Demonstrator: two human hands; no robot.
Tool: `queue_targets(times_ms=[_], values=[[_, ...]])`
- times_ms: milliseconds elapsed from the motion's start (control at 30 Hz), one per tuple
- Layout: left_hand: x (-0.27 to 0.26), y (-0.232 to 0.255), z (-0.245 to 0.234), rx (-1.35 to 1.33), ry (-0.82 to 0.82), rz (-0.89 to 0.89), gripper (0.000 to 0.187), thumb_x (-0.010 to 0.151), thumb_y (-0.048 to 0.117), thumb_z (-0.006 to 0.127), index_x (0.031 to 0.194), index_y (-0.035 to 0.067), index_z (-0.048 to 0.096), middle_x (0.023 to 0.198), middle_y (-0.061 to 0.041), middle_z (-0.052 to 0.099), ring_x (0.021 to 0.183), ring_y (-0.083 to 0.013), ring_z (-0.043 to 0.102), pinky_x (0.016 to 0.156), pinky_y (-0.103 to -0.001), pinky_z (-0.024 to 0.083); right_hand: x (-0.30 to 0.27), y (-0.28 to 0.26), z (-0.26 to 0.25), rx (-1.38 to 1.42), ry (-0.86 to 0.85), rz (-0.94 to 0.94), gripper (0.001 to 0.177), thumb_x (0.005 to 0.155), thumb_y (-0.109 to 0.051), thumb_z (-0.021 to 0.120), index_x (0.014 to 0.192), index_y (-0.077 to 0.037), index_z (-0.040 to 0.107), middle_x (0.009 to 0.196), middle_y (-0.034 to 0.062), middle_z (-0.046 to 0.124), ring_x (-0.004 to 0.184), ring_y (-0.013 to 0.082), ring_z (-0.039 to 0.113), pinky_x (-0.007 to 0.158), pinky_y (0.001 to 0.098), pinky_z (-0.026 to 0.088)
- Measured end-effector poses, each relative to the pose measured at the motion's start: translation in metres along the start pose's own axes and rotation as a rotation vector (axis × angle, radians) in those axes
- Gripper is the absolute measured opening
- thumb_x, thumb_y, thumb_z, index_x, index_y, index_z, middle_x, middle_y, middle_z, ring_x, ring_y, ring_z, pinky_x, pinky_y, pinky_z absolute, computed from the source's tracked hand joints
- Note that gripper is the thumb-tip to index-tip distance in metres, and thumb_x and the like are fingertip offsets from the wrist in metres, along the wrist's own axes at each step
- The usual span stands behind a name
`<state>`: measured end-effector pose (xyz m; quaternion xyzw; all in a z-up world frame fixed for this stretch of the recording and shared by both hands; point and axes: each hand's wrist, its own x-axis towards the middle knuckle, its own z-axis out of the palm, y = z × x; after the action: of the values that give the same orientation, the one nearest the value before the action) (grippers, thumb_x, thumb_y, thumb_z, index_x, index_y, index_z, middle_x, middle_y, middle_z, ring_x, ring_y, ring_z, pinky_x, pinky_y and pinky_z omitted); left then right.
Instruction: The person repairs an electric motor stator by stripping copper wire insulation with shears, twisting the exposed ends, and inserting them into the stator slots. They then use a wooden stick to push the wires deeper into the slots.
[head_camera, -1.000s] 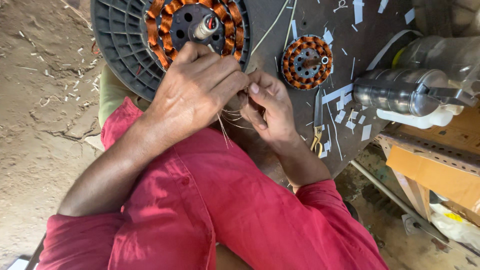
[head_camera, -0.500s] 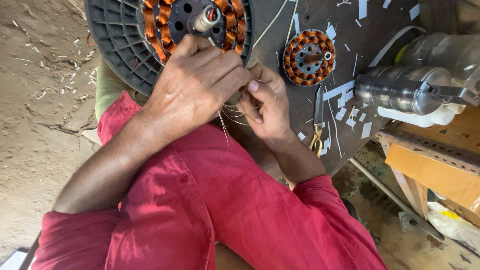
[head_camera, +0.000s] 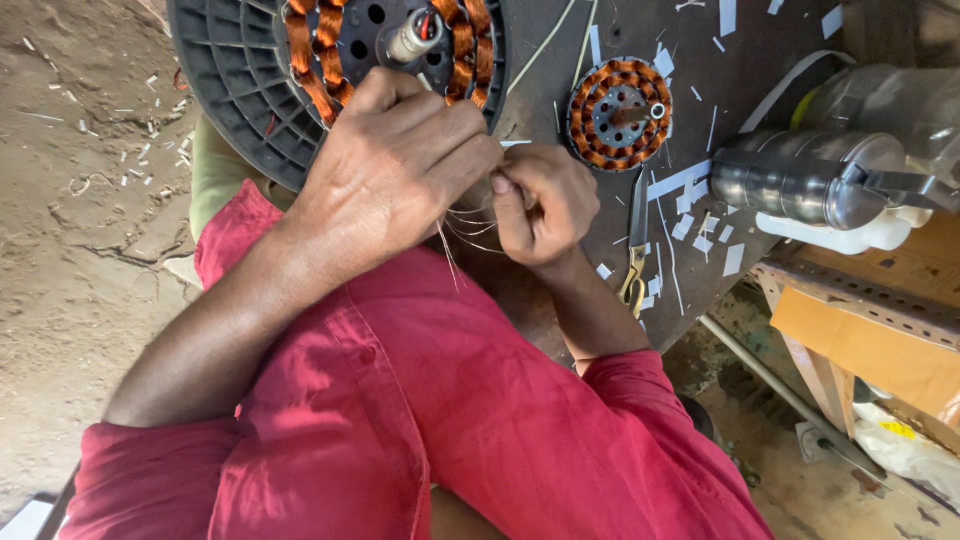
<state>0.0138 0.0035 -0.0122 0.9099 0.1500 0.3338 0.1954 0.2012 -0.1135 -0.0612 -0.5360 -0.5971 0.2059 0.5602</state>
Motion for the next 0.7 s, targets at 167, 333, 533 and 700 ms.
queue_targets(times_ms=[167,333,533,700], values=[[0.000,0.001,0.000,-0.034,0.010,-0.002,0.009,0.097,0.012,0.065,0.105,0.010,0.067,0.090,0.000,0.054,0.085,-0.0143,0.060,0.090,-0.033,0.042,-0.011,-0.016,-0.001,0.652,0.009,0.481,0.010,0.107,-0.007,0.057,0.103,0.001,0.062,0.081,0.0075,0.066,0.049,0.0060,0.051,0.043,0.0190,0.040],[0.002,-0.001,-0.002,0.003,-0.024,0.003,0.006,0.098,0.016,0.068,0.100,0.010,0.067,0.088,-0.001,0.054,0.088,-0.0158,0.060,0.090,-0.034,0.042,0.004,-0.019,0.007,0.023,0.140,0.044,0.045,0.080,-0.003,0.075,0.115,0.002,0.048,0.099,0.0162,0.064,0.059,0.0084,0.058,0.046,0.0215,0.046],[0.002,0.000,-0.002,-0.008,0.010,0.004,0.008,0.096,0.012,0.067,0.103,0.010,0.067,0.090,0.000,0.054,0.086,-0.0148,0.059,0.088,-0.032,0.042,0.011,-0.007,0.000,-0.625,0.047,-0.491,0.017,0.088,0.004,0.076,0.102,0.001,0.066,0.096,0.0157,0.069,0.073,0.0248,0.071,0.060,0.0344,0.055],[-0.002,-0.002,0.001,0.001,0.002,0.009,0.006,0.097,0.012,0.066,0.103,0.011,0.066,0.089,0.000,0.054,0.087,-0.0148,0.060,0.090,-0.033,0.042,-0.006,-0.017,0.002,0.412,0.069,0.408,0.013,0.092,0.002,0.073,0.102,0.000,0.066,0.096,0.0142,0.068,0.072,0.0229,0.068,0.059,0.0329,0.053]])
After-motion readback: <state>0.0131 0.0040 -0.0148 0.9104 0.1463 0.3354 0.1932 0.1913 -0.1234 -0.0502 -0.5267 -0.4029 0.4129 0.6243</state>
